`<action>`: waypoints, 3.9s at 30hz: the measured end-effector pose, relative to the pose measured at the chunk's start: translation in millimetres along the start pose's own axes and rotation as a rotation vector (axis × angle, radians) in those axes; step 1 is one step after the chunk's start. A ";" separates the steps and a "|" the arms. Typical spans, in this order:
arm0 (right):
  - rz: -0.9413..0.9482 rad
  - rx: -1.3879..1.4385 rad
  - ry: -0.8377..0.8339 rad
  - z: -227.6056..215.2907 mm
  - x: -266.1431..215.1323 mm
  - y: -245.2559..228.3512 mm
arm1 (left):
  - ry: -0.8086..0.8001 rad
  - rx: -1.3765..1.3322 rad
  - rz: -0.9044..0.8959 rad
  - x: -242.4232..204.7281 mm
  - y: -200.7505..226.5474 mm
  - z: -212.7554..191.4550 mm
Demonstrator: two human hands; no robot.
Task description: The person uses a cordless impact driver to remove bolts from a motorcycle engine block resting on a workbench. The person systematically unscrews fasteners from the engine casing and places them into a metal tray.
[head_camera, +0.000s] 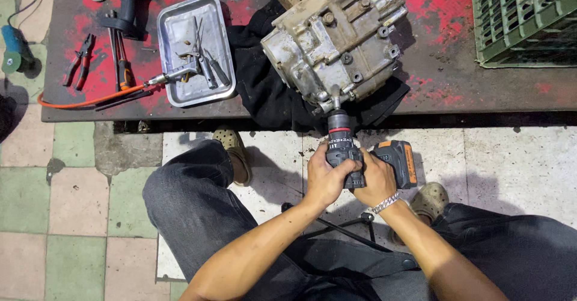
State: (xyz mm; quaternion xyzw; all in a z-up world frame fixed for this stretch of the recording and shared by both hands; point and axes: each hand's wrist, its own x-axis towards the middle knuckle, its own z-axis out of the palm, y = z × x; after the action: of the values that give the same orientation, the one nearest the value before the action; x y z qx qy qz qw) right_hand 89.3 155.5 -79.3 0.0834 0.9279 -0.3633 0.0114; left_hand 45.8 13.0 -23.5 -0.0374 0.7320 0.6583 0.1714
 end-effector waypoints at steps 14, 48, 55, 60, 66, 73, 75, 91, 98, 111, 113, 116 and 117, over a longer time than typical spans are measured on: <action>0.051 0.039 0.070 0.5 1.2 -11.4 | -0.068 -0.003 0.017 16.3 -0.6 1.1; 0.179 0.188 0.136 16.3 20.4 -82.8 | -0.300 0.324 -0.017 75.0 41.2 -57.6; 0.210 0.366 0.351 52.4 25.6 -106.6 | -0.395 0.576 0.024 90.7 64.4 -78.3; 0.256 0.367 0.420 73.3 29.6 -107.9 | -0.429 0.663 0.055 96.6 63.3 -85.1; 0.250 0.425 0.461 85.3 30.7 -111.3 | -0.464 0.711 0.062 100.5 62.5 -86.3; 0.206 0.398 0.568 90.4 44.0 -107.7 | -0.452 0.714 0.110 112.0 59.4 -79.8; 0.211 0.377 0.570 90.0 47.3 -103.2 | -0.459 0.708 0.088 116.7 59.3 -78.4; 0.238 0.398 0.599 102.8 56.0 -99.6 | -0.467 0.737 0.098 124.1 65.3 -77.0; 0.342 0.394 0.377 91.3 23.3 -103.9 | -0.414 0.752 0.049 91.1 50.0 -82.8; 0.210 0.189 0.026 29.1 -10.4 -37.9 | -0.261 0.619 0.003 33.5 19.8 -40.2; 0.192 0.169 -0.003 17.9 -18.1 -34.1 | -0.238 0.551 -0.010 21.3 11.6 -36.3; 0.090 0.092 -0.023 11.3 -21.9 -32.2 | -0.211 0.432 -0.025 9.6 0.3 -34.1; 0.041 0.059 -0.025 11.1 -19.9 -31.6 | -0.208 0.406 -0.039 9.6 -1.4 -36.3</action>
State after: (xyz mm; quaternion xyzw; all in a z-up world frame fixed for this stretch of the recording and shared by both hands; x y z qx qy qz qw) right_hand 103.3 122.3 -64.6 0.0982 0.9145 -0.3914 0.0281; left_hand 29.9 -21.0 -25.0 0.0515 0.8269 0.4945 0.2627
